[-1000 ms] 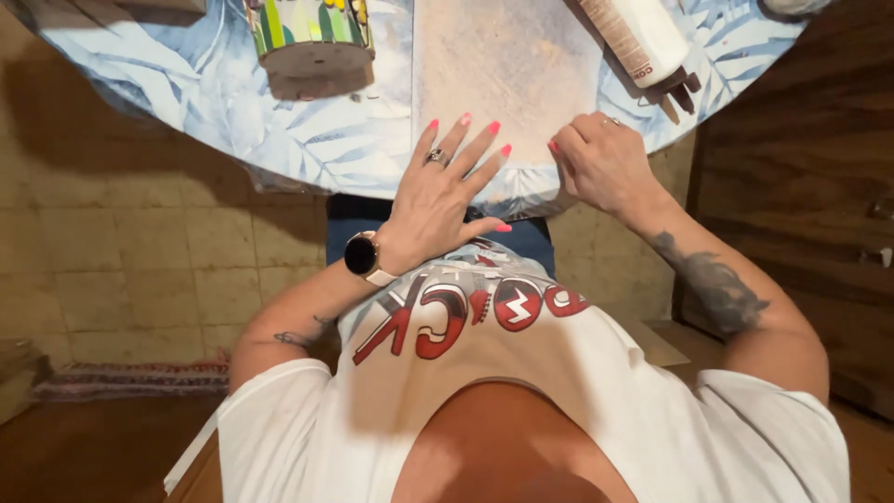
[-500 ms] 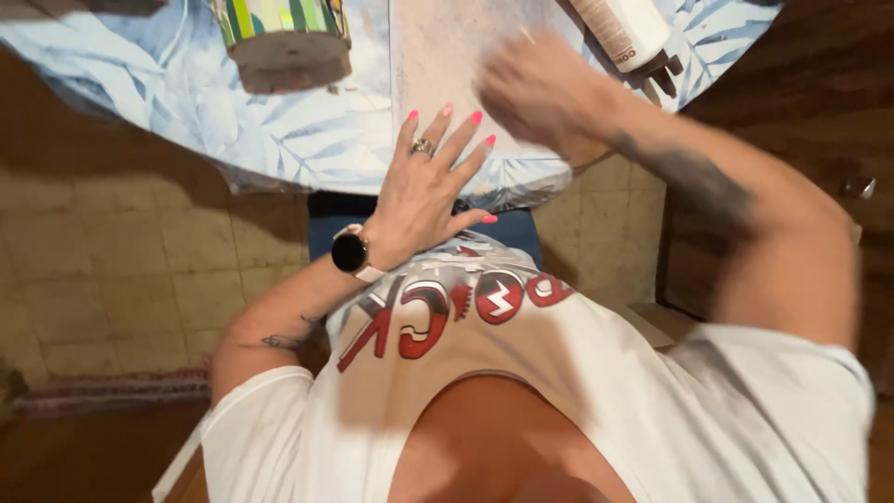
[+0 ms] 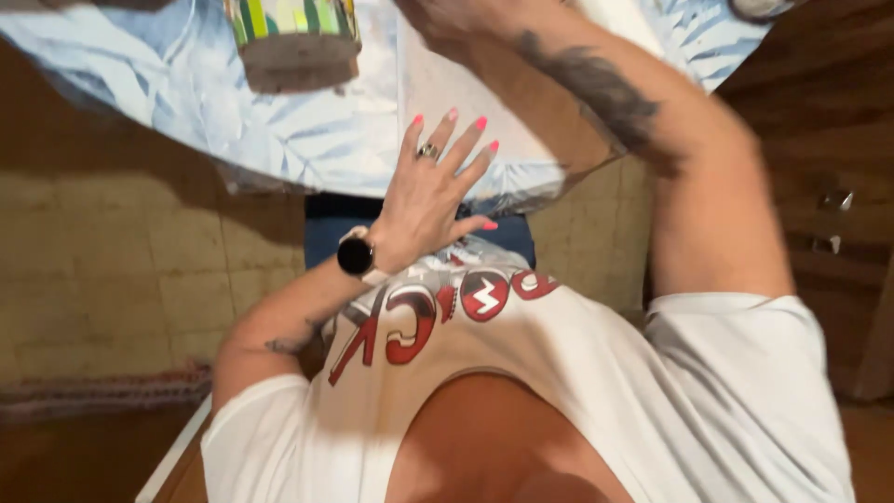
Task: Gluing small flower-shaped cutouts onto a cylindrical container to decorate it.
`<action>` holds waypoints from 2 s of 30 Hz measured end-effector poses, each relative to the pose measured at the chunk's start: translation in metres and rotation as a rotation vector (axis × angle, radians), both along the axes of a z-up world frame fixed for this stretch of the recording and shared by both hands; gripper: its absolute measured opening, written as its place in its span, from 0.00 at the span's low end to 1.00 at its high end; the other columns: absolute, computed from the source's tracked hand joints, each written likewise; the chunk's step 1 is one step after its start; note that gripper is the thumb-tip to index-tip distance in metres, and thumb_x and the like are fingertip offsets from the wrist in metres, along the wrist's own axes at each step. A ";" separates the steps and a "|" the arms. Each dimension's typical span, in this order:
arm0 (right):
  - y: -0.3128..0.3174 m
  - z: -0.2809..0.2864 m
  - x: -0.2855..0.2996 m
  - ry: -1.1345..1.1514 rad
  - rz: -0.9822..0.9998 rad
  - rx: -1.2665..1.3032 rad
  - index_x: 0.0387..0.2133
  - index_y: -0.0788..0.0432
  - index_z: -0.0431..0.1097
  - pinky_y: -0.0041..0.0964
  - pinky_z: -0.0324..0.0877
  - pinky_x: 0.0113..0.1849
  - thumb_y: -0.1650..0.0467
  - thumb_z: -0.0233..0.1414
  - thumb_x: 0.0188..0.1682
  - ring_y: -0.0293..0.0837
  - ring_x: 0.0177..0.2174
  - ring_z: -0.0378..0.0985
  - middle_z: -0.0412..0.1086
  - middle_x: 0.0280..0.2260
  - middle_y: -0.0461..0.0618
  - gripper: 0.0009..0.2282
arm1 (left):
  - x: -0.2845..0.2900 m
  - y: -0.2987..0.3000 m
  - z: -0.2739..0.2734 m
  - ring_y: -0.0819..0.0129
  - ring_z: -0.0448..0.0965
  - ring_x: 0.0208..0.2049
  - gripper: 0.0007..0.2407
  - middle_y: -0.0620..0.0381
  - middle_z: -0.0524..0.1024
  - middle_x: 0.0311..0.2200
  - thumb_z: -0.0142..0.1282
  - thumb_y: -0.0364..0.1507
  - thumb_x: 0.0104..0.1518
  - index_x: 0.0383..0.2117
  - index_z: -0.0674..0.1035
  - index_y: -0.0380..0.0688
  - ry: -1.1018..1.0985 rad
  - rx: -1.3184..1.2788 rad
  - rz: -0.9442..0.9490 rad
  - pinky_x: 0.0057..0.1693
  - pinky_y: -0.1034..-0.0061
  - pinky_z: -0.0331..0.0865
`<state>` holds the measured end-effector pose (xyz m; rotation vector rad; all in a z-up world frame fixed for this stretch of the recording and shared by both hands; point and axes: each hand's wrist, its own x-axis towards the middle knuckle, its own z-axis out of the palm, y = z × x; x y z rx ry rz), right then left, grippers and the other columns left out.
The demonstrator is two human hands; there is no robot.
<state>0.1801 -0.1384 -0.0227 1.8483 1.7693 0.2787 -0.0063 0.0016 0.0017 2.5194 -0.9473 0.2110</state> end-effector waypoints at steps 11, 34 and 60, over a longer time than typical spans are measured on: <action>-0.126 0.079 -0.109 0.584 -0.351 0.093 0.18 0.59 0.55 0.36 0.62 0.26 0.74 0.39 0.38 0.43 0.19 0.61 0.58 0.18 0.46 0.02 | 0.008 -0.006 0.006 0.50 0.61 0.49 0.26 0.52 0.66 0.42 0.46 0.49 0.49 0.45 0.66 0.40 0.024 -0.035 0.024 0.55 0.57 0.48; -0.069 0.073 -0.148 1.100 -0.548 0.800 0.19 0.64 0.51 0.37 0.50 0.23 0.71 0.30 0.49 0.46 0.19 0.51 0.49 0.18 0.50 0.11 | 0.017 -0.024 0.031 0.60 0.74 0.33 0.03 0.54 0.72 0.21 0.49 0.25 0.51 0.22 0.73 0.40 -0.253 -0.338 0.030 0.37 0.71 0.64; -0.077 0.035 -0.117 0.457 -0.520 0.526 0.21 0.62 0.56 0.37 0.58 0.20 0.72 0.43 0.49 0.48 0.22 0.62 0.56 0.22 0.52 0.09 | 0.005 0.004 -0.010 0.52 0.54 0.54 0.26 0.53 0.61 0.52 0.47 0.50 0.47 0.48 0.69 0.48 -0.026 0.101 0.004 0.58 0.56 0.40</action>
